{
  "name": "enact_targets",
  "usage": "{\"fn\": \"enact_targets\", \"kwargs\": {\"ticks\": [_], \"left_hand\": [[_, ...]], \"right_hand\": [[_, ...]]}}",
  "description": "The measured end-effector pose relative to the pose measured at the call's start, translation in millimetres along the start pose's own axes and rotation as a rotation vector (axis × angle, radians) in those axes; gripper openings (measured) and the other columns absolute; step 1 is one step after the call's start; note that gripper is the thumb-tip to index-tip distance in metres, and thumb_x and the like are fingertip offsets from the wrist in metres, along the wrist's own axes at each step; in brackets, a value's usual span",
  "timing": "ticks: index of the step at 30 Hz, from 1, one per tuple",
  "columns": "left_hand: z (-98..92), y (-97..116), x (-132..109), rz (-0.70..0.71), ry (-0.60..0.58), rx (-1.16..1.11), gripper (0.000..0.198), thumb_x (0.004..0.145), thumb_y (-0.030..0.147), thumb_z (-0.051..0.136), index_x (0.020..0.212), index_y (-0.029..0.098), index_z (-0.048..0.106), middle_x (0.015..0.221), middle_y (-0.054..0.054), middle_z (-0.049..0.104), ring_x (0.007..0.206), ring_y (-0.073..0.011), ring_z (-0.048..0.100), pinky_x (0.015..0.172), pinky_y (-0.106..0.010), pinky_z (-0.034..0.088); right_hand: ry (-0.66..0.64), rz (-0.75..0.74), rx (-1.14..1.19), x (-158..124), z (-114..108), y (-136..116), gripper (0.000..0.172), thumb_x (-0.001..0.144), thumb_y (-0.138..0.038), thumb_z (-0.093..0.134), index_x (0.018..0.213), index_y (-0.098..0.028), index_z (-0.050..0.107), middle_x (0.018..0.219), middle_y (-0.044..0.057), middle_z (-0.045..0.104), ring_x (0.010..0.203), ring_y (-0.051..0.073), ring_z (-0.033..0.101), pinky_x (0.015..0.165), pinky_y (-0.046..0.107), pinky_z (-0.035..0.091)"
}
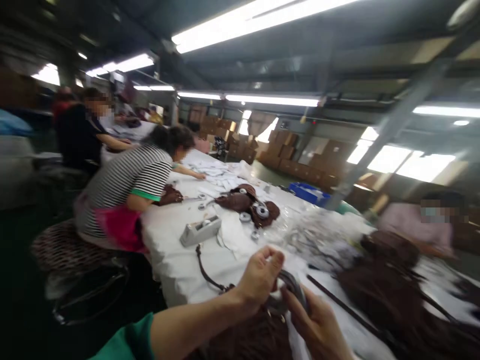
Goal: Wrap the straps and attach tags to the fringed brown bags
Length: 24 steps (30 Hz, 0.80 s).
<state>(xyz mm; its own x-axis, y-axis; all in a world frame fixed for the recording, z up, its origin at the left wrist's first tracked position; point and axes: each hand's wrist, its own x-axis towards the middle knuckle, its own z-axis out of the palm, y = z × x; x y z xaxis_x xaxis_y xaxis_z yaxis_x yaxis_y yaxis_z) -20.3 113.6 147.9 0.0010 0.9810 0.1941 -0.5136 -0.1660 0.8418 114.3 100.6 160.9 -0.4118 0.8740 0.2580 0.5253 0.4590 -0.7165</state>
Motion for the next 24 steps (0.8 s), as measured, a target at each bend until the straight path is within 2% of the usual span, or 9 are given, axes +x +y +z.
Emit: {"fn": "enact_targets", "kwargs": {"ticks": [2,6,8,10,12,15,18,20,24], "left_hand": [[-7.1,-0.3,-5.9,0.001,-0.058,0.050,0.047,0.077,0.065,0.054,0.084,0.020,0.044,0.050,0.011,0.036,0.040,-0.0045,0.028,0.041,-0.016,0.024],[-19.4,18.6,1.2,-0.172,-0.459,0.449,0.055,0.076,0.062,0.056,0.108,0.018,0.048,0.057,0.006,0.053,0.043,-0.0089,0.043,0.043,-0.019,0.029],[-18.1,30.1,6.3,-0.114,-0.541,0.669,0.050,0.073,0.054,0.065,0.107,0.018,0.055,0.059,0.003,0.056,0.049,-0.0106,0.047,0.045,-0.019,0.029],[-12.0,36.0,8.6,-0.041,-0.509,0.719,0.039,0.074,0.048,0.066,0.097,0.017,0.061,0.054,0.004,0.054,0.047,-0.0100,0.046,0.044,-0.019,0.027],[-3.5,33.7,8.3,-0.053,-0.418,0.556,0.035,0.078,0.048,0.061,0.093,0.017,0.059,0.049,0.006,0.048,0.040,-0.0075,0.038,0.039,-0.018,0.022],[6.9,16.3,5.5,-0.081,-0.130,0.152,0.036,0.079,0.053,0.058,0.088,0.019,0.049,0.046,0.011,0.037,0.033,-0.0043,0.025,0.035,-0.016,0.018],[6.9,-5.1,5.1,0.057,0.102,-0.012,0.036,0.082,0.055,0.055,0.085,0.022,0.041,0.048,0.012,0.036,0.035,-0.0043,0.030,0.037,-0.014,0.024],[1.2,-10.4,9.5,0.076,-0.018,0.107,0.037,0.083,0.057,0.050,0.093,0.021,0.043,0.050,0.010,0.043,0.037,-0.0066,0.040,0.039,-0.015,0.028],[-1.3,9.0,25.0,0.026,-0.471,0.578,0.044,0.075,0.054,0.062,0.098,0.017,0.057,0.057,0.003,0.056,0.047,-0.0111,0.049,0.043,-0.019,0.033]], "right_hand": [[0.015,0.010,-0.008,-2.6,1.4,0.3,0.032,0.087,-0.041,0.045,0.071,-0.017,0.059,0.064,0.001,0.061,0.060,0.016,0.055,0.054,0.023,0.043],[0.016,-0.011,-0.096,-7.0,0.4,6.9,0.021,0.085,-0.029,0.048,0.072,-0.017,0.059,0.062,0.000,0.060,0.056,0.013,0.050,0.052,0.023,0.037],[-0.026,-0.049,-0.081,-8.7,-3.3,9.7,0.017,0.082,-0.026,0.051,0.072,-0.017,0.062,0.065,0.000,0.061,0.057,0.013,0.051,0.053,0.022,0.037],[-0.025,-0.056,-0.017,-8.4,-9.6,11.2,0.014,0.079,-0.029,0.057,0.077,-0.017,0.064,0.067,0.000,0.061,0.059,0.014,0.053,0.054,0.023,0.039],[-0.005,-0.025,0.075,-7.2,-14.8,11.4,0.024,0.076,-0.036,0.064,0.090,-0.016,0.065,0.071,0.001,0.063,0.063,0.016,0.055,0.057,0.024,0.042],[0.001,-0.026,0.213,-8.2,-11.8,11.4,0.043,0.077,-0.047,0.063,0.107,-0.015,0.059,0.085,0.004,0.064,0.074,0.019,0.058,0.064,0.026,0.046],[0.147,0.009,0.137,-11.9,-0.7,16.9,0.035,0.087,-0.050,0.049,0.092,-0.016,0.058,0.075,0.002,0.061,0.067,0.016,0.055,0.059,0.024,0.043],[0.180,0.056,-0.050,-12.7,0.3,23.7,0.031,0.090,-0.046,0.045,0.080,-0.018,0.055,0.062,-0.001,0.054,0.056,0.014,0.050,0.052,0.022,0.036],[0.035,-0.027,-0.338,-2.3,-21.4,28.6,0.015,0.084,-0.034,0.052,0.082,-0.019,0.057,0.063,0.000,0.058,0.054,0.015,0.051,0.051,0.023,0.030]]}}
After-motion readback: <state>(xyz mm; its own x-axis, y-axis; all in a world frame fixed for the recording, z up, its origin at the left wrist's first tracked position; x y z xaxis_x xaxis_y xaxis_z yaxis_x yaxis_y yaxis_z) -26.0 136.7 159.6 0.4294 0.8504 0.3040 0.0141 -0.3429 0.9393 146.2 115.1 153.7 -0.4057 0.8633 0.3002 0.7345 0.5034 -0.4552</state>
